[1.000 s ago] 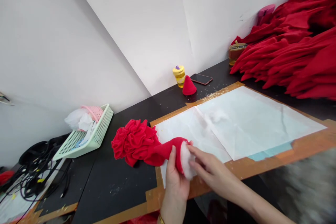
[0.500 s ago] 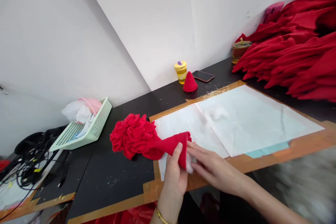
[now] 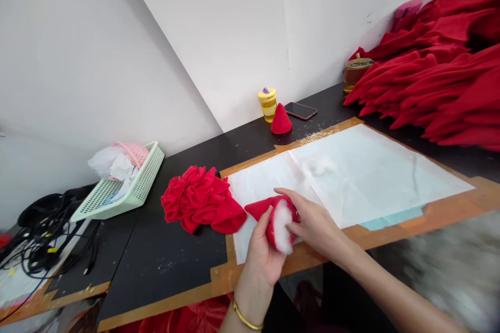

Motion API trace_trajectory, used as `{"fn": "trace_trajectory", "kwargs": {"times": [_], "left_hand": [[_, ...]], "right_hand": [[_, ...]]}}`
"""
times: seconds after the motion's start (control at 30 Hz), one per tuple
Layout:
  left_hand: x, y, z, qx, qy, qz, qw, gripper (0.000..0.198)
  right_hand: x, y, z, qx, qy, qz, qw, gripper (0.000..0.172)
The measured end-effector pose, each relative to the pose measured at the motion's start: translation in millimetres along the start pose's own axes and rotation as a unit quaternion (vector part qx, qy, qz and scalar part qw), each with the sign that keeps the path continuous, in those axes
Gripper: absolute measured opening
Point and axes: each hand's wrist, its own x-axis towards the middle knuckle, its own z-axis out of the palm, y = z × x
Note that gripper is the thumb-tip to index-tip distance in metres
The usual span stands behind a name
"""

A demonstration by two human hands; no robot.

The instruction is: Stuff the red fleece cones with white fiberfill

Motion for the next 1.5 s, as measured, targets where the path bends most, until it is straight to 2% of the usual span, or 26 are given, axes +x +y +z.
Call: {"fn": "trace_trajectory", "kwargs": {"times": [0.07,0.1,0.2,0.27,0.33,0.4,0.47,0.53,0.57,0.7,0.73,0.8,0.93,1.0,1.07,1.13,1.17,1.23,1.3,1.37,1.43,1.5], "left_hand": [[3.2,5.0,-1.6,0.013,-0.007,0.006,1.000,0.021],[4.9,7.7,-2.7,0.026,-0.014,0.007,1.000,0.024],[8.5,10.9,-4.1,0.064,-0.032,0.014,0.997,0.031],[8.4,7.3,-2.2,0.066,-0.037,0.027,0.997,0.029],[6.2,0.9,1.6,0.060,-0.037,0.047,0.996,0.026],[3.3,-5.3,5.5,0.068,-0.035,0.081,0.994,0.026],[1.3,-8.7,7.8,0.086,-0.039,0.124,0.988,0.030],[1.1,-8.5,7.7,0.097,-0.040,0.152,0.983,0.034],[1.5,-7.3,6.7,0.100,-0.039,0.153,0.982,0.035],[2.2,-3.0,1.3,0.126,-0.059,0.095,0.986,0.041],[1.3,-3.9,0.5,0.133,-0.067,0.087,0.985,0.044],[-1.7,-8.9,0.3,0.144,-0.073,0.089,0.983,0.048],[-8.6,-20.0,1.0,0.173,-0.078,0.096,0.977,0.056],[-9.6,-19.0,-0.7,0.188,-0.078,0.088,0.975,0.059],[-9.0,-12.8,-3.2,0.191,-0.080,0.080,0.975,0.059],[-8.4,-4.9,-5.0,0.188,-0.094,0.071,0.975,0.057],[-8.5,-1.6,-5.4,0.190,-0.104,0.065,0.974,0.056],[-9.3,2.0,-5.4,0.209,-0.128,0.045,0.968,0.055],[-11.0,2.0,-6.2,0.240,-0.152,0.028,0.958,0.055],[-12.6,0.8,-10.3,0.277,-0.169,0.020,0.946,0.060],[-13.0,0.8,-18.6,0.316,-0.153,0.072,0.934,0.066],[-11.3,3.0,-28.8,0.356,-0.107,0.190,0.909,0.073]], "right_hand": [[-2.2,-0.6,-10.2,0.007,-0.003,-0.028,1.000,0.065],[-3.8,-1.6,-16.3,0.023,-0.010,-0.055,0.998,0.068],[-5.8,-6.8,-29.8,0.027,-0.052,-0.123,0.991,0.090],[-2.8,-9.8,-28.7,0.005,-0.075,-0.125,0.989,0.093],[2.1,-10.4,-19.2,0.000,-0.081,-0.116,0.990,0.087],[5.5,-8.7,-5.8,-0.003,-0.057,-0.114,0.992,0.081],[5.4,-6.4,4.5,-0.013,-0.007,-0.113,0.993,0.073],[2.0,-4.6,5.8,-0.014,0.026,-0.103,0.994,0.071],[-0.2,-4.0,2.3,-0.004,0.018,-0.099,0.995,0.073],[-4.1,-1.4,-25.9,0.082,-0.114,-0.098,0.985,0.075],[-3.1,-1.1,-30.7,0.089,-0.119,-0.097,0.984,0.072],[0.4,-1.1,-32.0,0.070,-0.085,-0.100,0.989,0.066],[5.2,-1.2,-13.2,-0.006,0.011,-0.094,0.995,0.050],[3.6,0.0,-9.6,-0.012,0.034,-0.077,0.996,0.046],[0.2,1.4,-16.5,0.035,-0.015,-0.069,0.997,0.056],[-2.2,2.1,-29.7,0.114,-0.111,-0.066,0.985,0.070],[-2.4,2.0,-36.0,0.146,-0.146,-0.065,0.976,0.070],[0.1,1.2,-43.6,0.171,-0.155,-0.062,0.971,0.057],[5.3,0.5,-43.2,0.158,-0.112,-0.067,0.979,0.043],[10.4,1.2,-38.5,0.147,-0.072,-0.064,0.984,0.037],[13.3,3.2,-34.1,0.169,-0.050,-0.020,0.984,0.028],[13.2,5.1,-31.0,0.209,-0.037,0.057,0.976,0.018]]}}
